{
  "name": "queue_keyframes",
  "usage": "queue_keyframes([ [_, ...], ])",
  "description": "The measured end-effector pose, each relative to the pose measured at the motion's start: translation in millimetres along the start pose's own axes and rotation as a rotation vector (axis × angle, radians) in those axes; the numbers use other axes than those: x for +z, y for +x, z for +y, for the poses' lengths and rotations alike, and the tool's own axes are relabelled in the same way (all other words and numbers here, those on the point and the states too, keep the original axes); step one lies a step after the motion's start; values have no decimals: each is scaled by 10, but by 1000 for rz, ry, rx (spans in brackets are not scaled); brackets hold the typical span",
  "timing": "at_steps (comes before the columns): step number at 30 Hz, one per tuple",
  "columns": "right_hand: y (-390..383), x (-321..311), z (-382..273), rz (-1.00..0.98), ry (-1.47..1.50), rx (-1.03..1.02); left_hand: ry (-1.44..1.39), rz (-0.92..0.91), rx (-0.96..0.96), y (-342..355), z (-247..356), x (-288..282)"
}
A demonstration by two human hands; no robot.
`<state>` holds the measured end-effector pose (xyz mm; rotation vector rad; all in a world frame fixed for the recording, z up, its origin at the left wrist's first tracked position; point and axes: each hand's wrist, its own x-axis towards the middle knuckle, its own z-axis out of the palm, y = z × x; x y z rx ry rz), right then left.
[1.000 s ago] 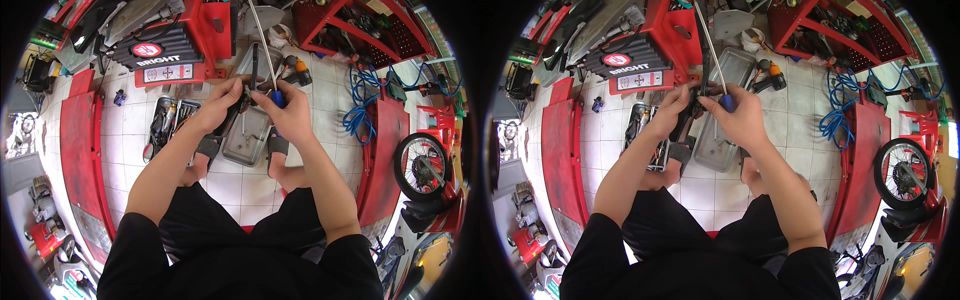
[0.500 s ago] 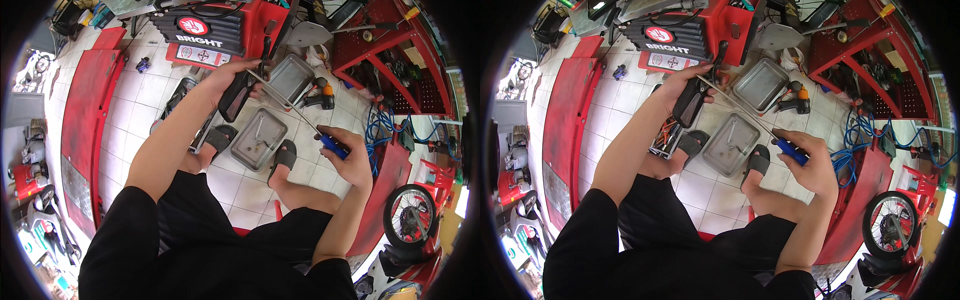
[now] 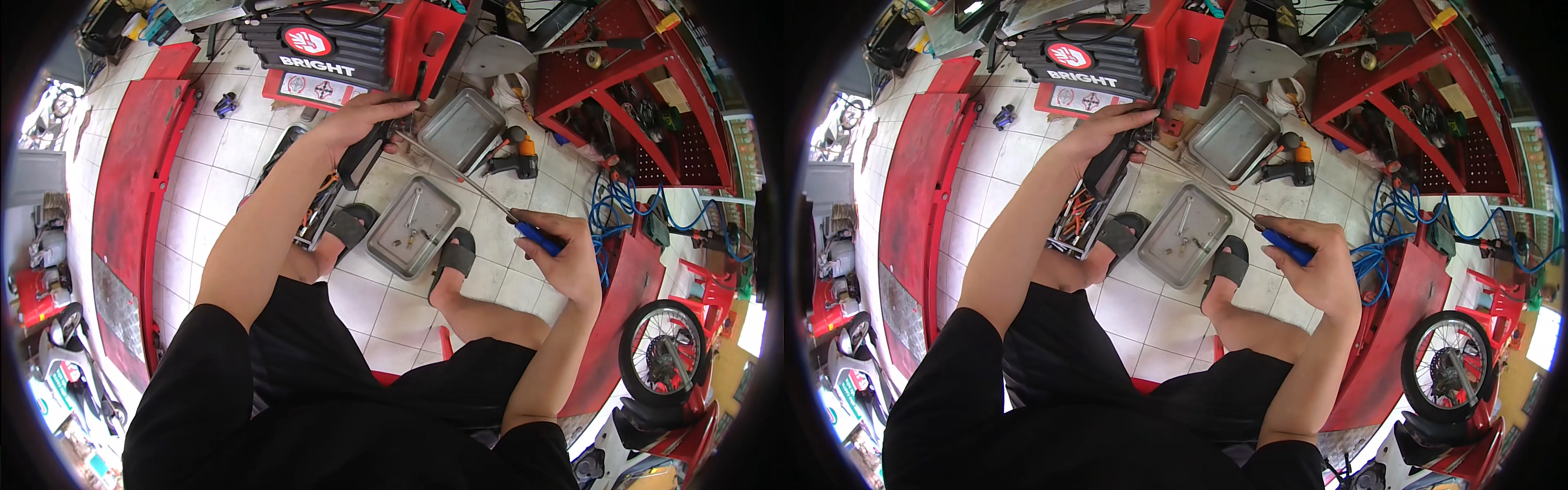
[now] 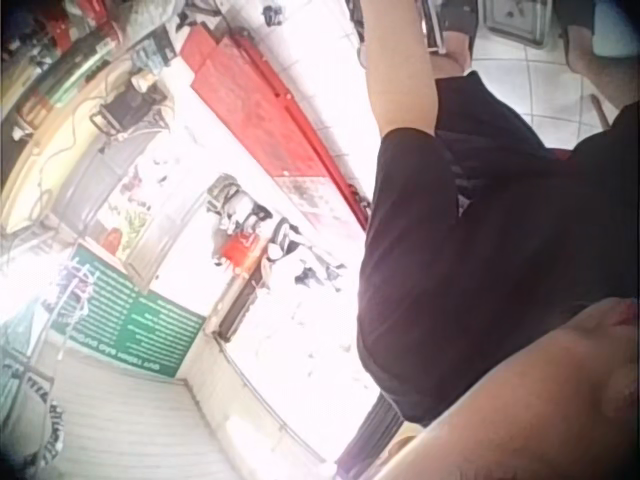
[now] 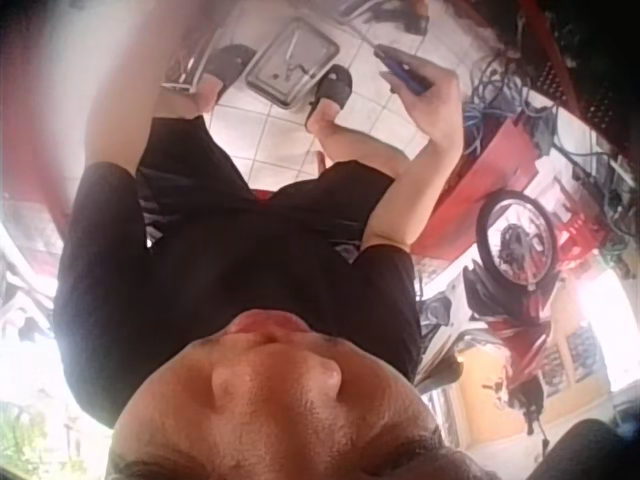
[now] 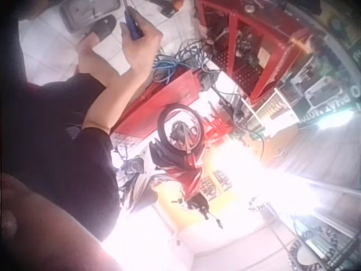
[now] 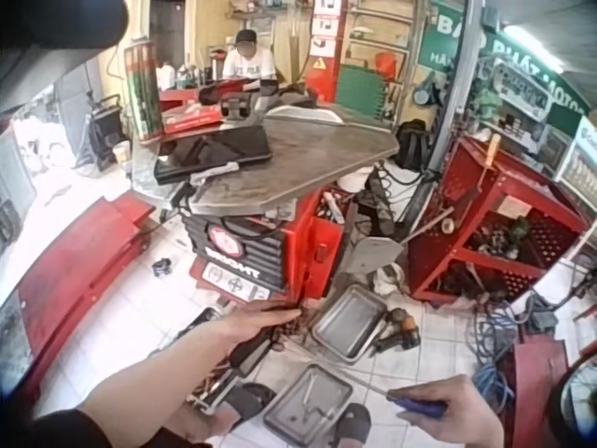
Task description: The person disassembles and cleans small motorcycle components by hand and using a screwdriver, placing parts into metal trays while sitting on the floor.
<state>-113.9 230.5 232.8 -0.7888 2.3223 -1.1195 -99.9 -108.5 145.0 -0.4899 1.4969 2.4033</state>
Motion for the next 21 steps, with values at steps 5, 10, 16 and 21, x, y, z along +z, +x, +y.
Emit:
queue_keyframes([
  [5, 9, 23, 22, -23, 0, -27, 239, 52, -7, 0, 0, -12],
  [10, 25, 33, -22, -41, 4, -39, 255, 105, -7, -22, 3, -9],
  [16, -8, 1, -12, -141, 228, 184, 313, 94, 15, -41, 36, 31],
  [21, -9, -41, -20, -186, 423, 348, 343, 74, 33, -85, 47, 36],
])
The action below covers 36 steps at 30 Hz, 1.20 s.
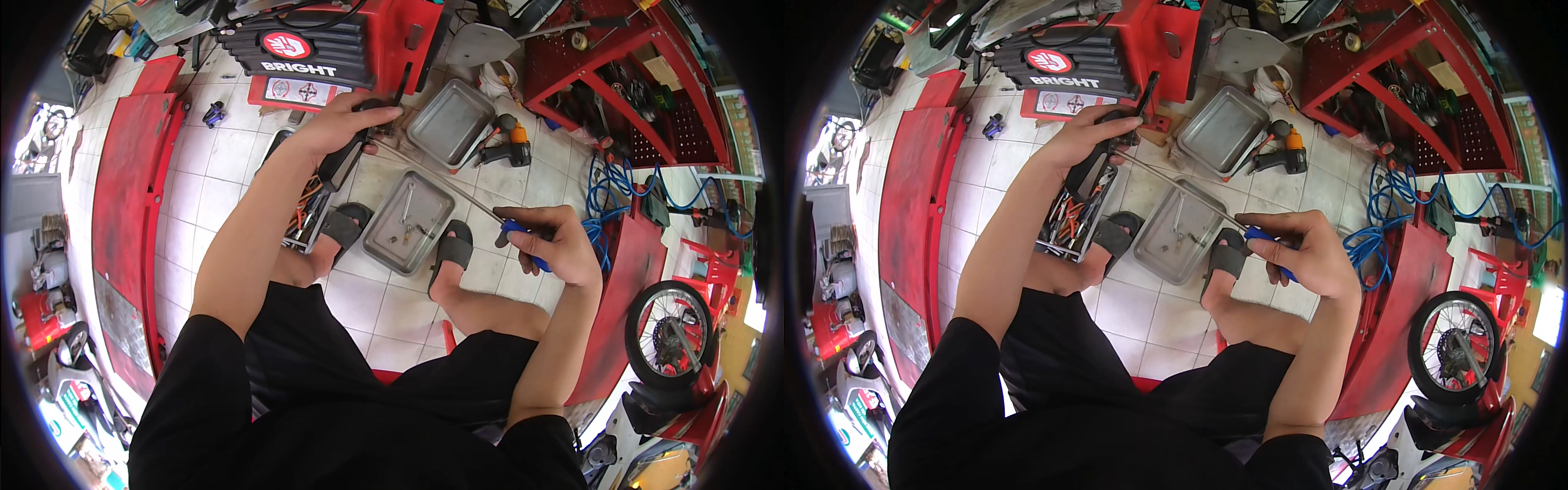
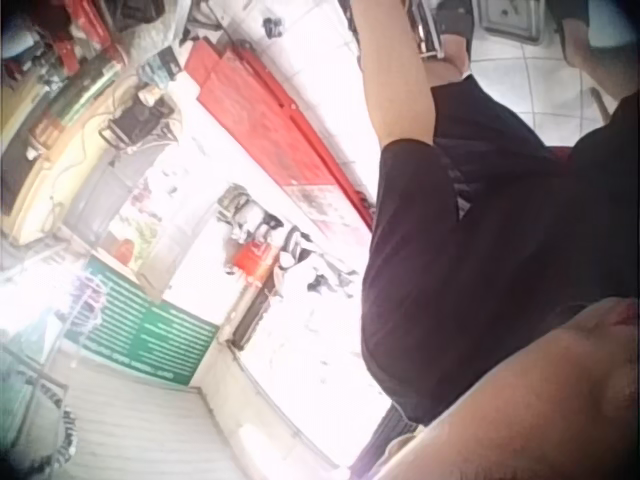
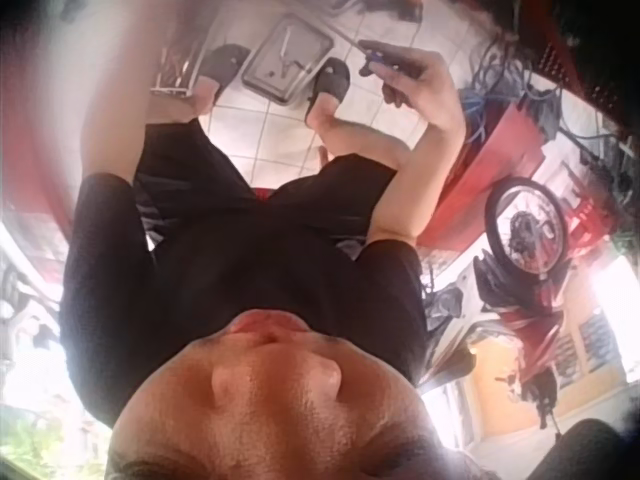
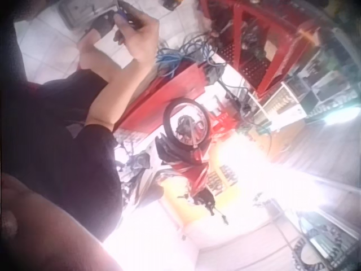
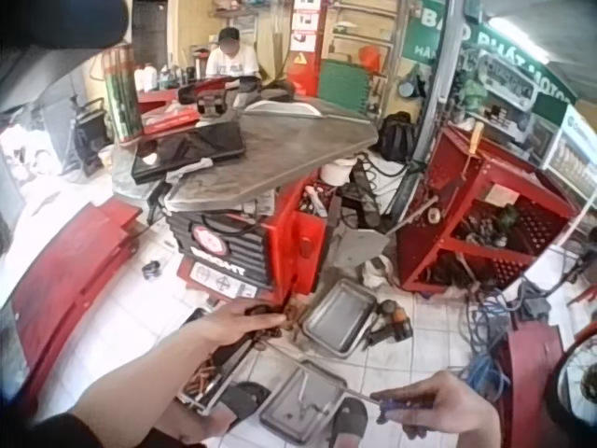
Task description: The person disassembles and cleans small motorcycle components by hand and using a screwdriver, placing parts into metal trays while sitting on the floor.
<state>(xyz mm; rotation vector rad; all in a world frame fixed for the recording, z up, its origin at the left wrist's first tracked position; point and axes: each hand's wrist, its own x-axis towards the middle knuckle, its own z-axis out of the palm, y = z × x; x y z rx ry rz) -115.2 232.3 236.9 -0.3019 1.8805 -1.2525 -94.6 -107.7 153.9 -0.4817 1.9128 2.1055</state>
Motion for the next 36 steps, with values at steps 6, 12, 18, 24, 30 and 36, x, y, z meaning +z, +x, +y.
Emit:
queue_keyframes([
  [6, 54, 94, 41, 63, -266, -172, 94, -53, 25, 60, -81, -90],
  [12, 34, 388, -31, 366, -963, -715, 153, -10, -70, 153, -239, -181],
  [18, 99, 290, -4, 583, -412, -872, 29, -13, -144, 193, -321, -238],
  [24, 251, 156, 159, 439, 440, -167, -183, 93, -65, 182, -180, -251],
  [30, 202, 180, 128, 409, -35, -130, -116, 51, -19, 171, -193, -240],
  [36, 255, 177, 178, 557, -321, -605, 45, 106, -43, 112, -120, -169],
])
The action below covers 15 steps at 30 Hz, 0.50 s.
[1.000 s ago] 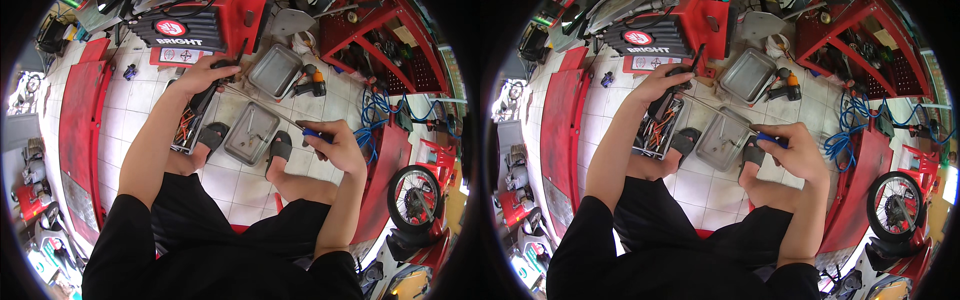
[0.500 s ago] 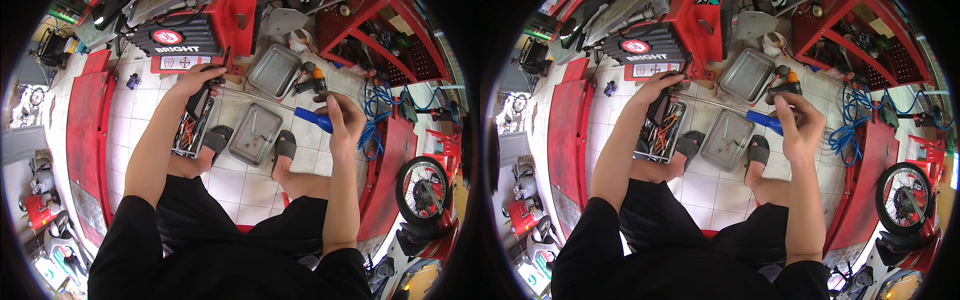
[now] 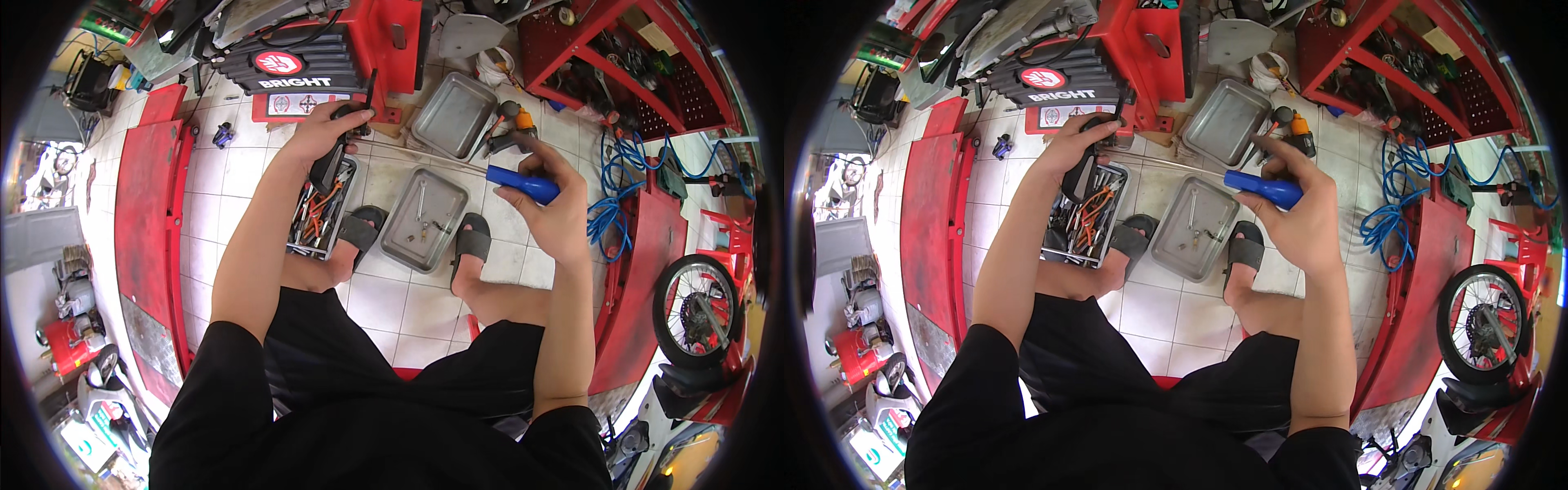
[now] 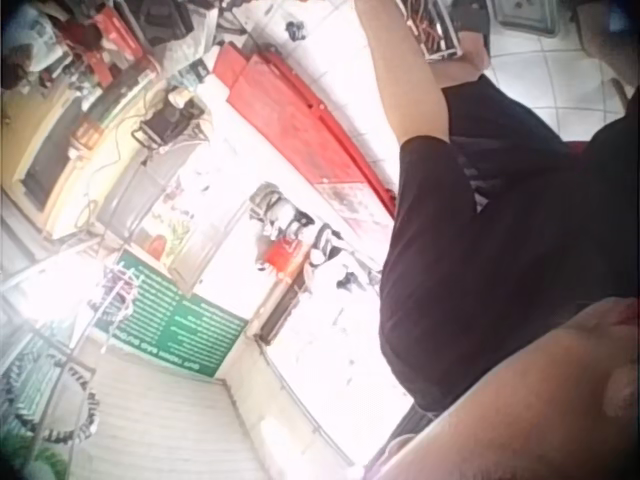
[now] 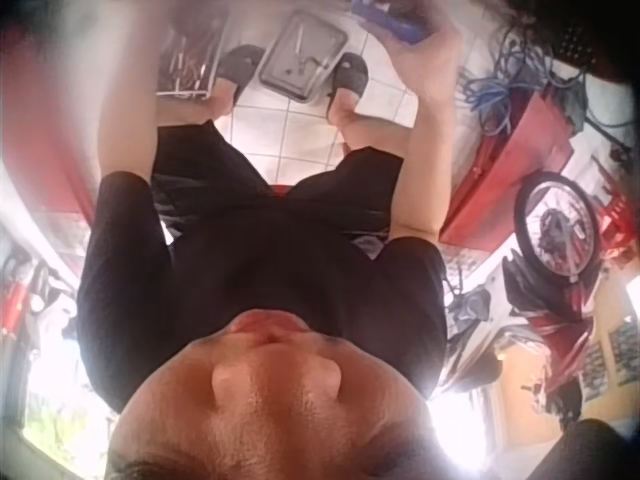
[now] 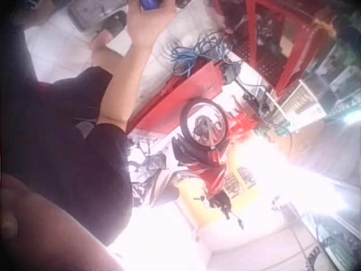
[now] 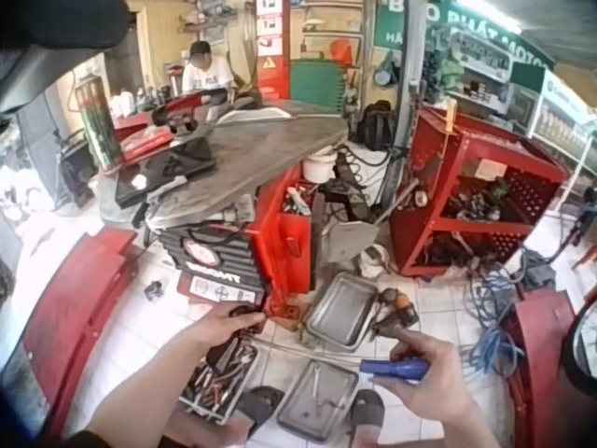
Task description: The person disassembles and cleans small motorcycle components by hand and using a screwdriver, placing parts into metal trays while sitting on the floor.
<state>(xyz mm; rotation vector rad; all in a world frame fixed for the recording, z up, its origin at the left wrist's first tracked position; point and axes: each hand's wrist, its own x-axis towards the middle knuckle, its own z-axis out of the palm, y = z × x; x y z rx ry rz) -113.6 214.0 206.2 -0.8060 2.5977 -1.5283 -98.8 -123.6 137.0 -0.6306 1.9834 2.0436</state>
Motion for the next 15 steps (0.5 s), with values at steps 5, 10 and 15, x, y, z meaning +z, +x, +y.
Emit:
queue_keyframes([
  [5, 49, -35, -40, -125, 90, 501, -82, 20, 22, 29, -21, -76],
  [10, 16, 13, 19, -62, 105, 320, -106, 29, 29, 18, -10, -35],
  [15, 6, 44, 105, 55, 194, 22, -179, -6, 19, 25, 12, -27],
])
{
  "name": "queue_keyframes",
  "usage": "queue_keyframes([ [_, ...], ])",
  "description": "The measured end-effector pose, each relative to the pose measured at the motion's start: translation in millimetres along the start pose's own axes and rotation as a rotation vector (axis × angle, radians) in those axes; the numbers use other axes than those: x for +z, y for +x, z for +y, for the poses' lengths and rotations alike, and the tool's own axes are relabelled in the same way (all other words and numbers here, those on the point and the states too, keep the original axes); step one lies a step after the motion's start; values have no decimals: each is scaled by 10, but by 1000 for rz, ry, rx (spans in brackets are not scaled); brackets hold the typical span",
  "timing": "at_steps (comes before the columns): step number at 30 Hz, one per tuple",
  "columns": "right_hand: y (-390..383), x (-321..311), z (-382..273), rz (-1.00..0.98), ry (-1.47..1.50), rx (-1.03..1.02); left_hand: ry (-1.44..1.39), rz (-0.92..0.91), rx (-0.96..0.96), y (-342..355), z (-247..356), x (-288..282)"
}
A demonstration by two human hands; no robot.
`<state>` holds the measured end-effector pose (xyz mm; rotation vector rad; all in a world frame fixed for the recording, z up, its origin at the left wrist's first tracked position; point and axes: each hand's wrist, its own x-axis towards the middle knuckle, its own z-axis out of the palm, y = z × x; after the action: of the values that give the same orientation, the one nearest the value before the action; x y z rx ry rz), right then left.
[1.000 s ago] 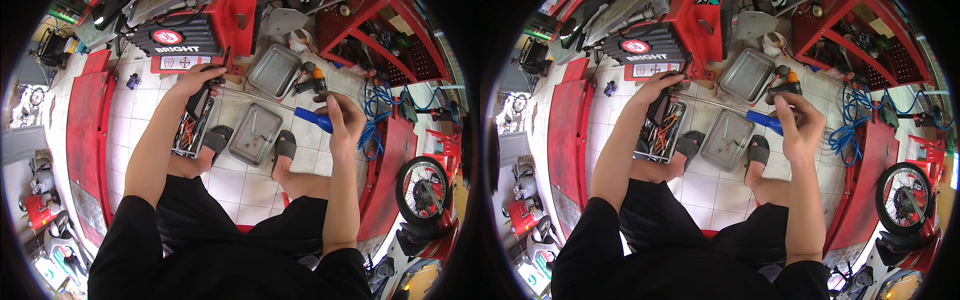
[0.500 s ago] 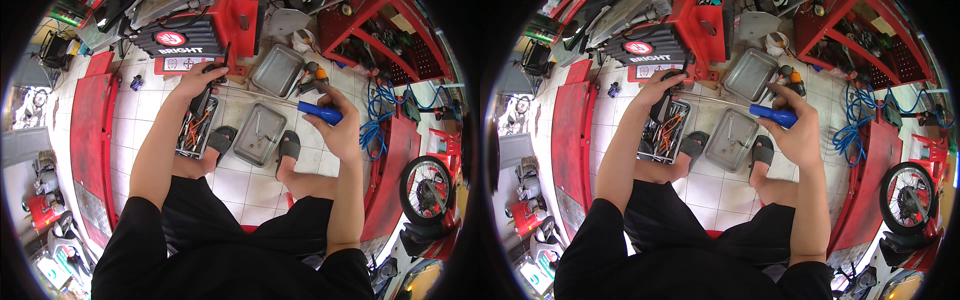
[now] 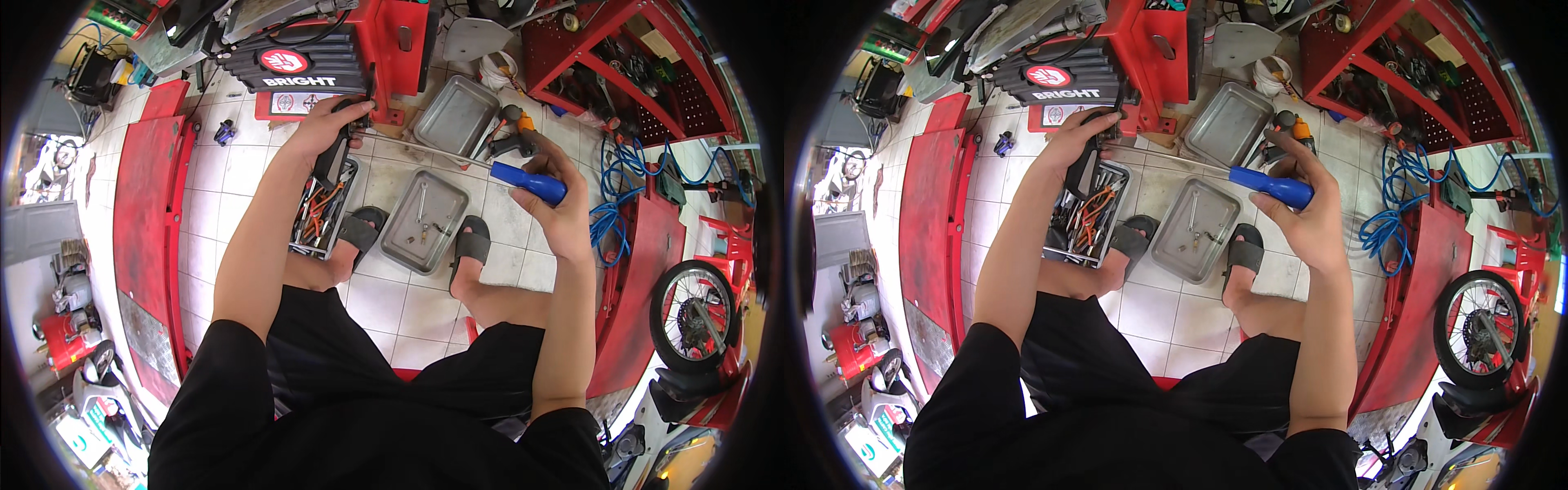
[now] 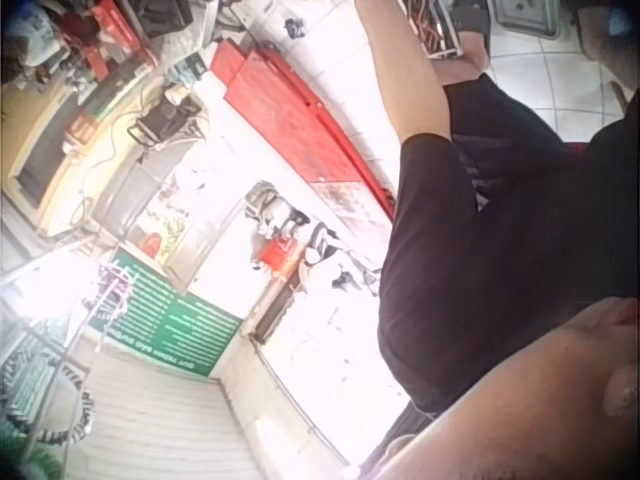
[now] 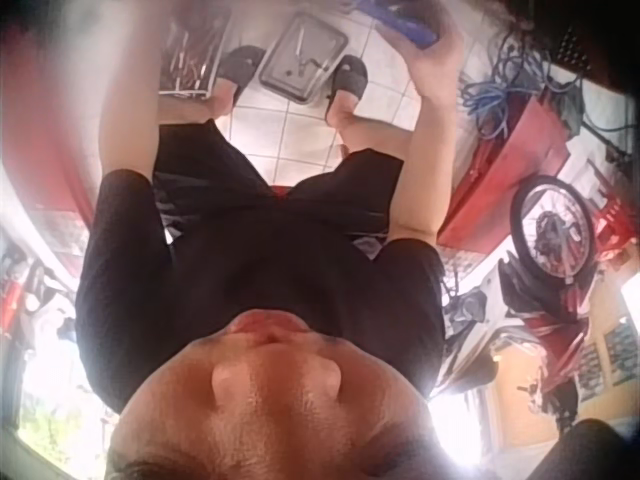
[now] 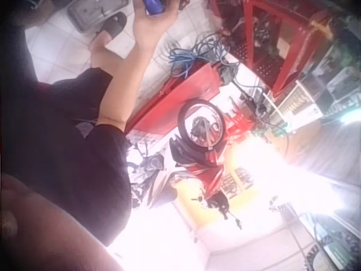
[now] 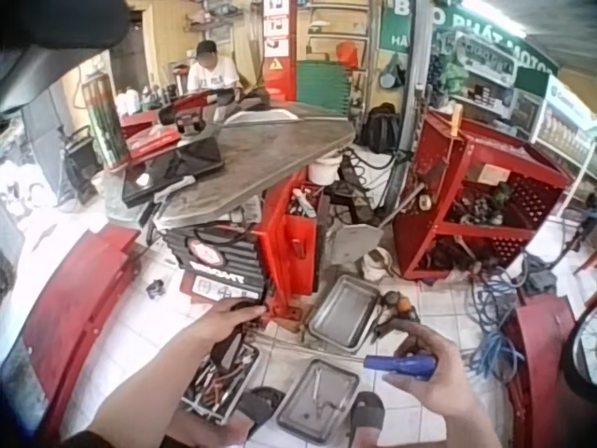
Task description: The person disassembles and cleans small motorcycle components by hand and using a screwdriver, placing parts into metal trays while sitting on the floor.
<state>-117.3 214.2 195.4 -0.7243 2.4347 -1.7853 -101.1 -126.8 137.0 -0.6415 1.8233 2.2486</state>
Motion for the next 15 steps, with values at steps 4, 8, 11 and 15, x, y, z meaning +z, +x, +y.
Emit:
queue_keyframes([
  [4, 82, -190, -81, -122, 210, 620, 22, 10, -2, -30, 12, -42],
  [8, 54, -184, -24, -58, 150, 398, 16, 17, -2, -10, 21, 1],
  [11, -7, -112, 114, -64, 47, -43, -2, 7, 8, -28, 48, 39],
  [15, -19, 7, -44, -93, 360, 208, 10, 16, 4, -32, 26, 26],
])
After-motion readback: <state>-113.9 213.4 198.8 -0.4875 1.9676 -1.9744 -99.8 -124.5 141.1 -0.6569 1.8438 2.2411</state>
